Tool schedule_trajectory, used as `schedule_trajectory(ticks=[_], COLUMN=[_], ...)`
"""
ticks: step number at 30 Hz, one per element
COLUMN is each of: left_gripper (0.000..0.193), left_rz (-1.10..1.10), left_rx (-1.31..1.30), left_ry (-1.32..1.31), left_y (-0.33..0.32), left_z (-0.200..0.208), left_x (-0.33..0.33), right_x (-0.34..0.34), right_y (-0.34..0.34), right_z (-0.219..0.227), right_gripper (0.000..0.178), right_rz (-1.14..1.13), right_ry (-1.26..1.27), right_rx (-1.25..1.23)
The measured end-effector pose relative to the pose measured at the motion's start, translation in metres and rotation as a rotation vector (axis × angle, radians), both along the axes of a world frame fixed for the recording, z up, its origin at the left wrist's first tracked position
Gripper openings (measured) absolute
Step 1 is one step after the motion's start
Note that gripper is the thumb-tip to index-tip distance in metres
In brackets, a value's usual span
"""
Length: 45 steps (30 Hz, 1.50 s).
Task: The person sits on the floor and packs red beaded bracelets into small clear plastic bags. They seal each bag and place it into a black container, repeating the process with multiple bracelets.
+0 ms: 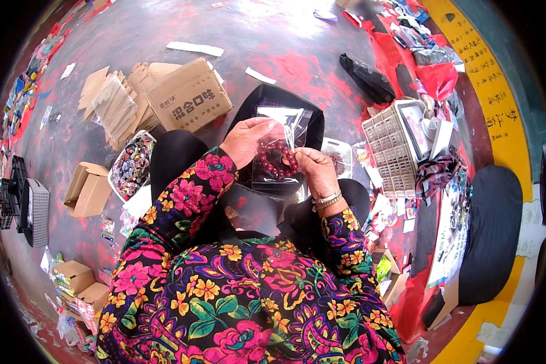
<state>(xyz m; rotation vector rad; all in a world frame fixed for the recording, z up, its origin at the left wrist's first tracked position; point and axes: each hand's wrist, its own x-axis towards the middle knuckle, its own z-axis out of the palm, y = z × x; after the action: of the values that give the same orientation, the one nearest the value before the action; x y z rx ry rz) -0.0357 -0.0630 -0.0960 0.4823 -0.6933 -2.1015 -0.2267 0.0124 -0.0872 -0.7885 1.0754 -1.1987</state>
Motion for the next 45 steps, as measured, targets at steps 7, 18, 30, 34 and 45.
schedule_trajectory(ticks=[7, 18, 30, 34, 45], left_gripper=[0.038, 0.034, 0.027, 0.028, 0.025], left_rz=[-0.094, -0.101, 0.009, 0.020, 0.153], left_rx=[-0.108, -0.076, -0.090, -0.109, -0.656], left_ry=[-0.015, 0.050, 0.010, -0.136, -0.632], left_y=[0.004, 0.006, 0.009, 0.005, 0.017], left_z=[0.011, 0.005, 0.013, 0.010, 0.009], left_x=[-0.004, -0.006, -0.004, -0.006, -0.026], right_x=[0.000, -0.007, -0.016, -0.003, 0.032], right_y=[-0.001, 0.000, -0.004, -0.012, -0.028], right_z=[0.009, 0.004, -0.005, 0.004, 0.031], right_gripper=[0.015, 0.015, 0.011, 0.013, 0.019], right_rz=[-0.061, -0.150, -0.200, -0.647, -0.382], right_ry=[-0.057, -0.049, -0.082, 0.658, 1.225], right_rx=[-0.088, -0.172, 0.017, -0.401, -1.024])
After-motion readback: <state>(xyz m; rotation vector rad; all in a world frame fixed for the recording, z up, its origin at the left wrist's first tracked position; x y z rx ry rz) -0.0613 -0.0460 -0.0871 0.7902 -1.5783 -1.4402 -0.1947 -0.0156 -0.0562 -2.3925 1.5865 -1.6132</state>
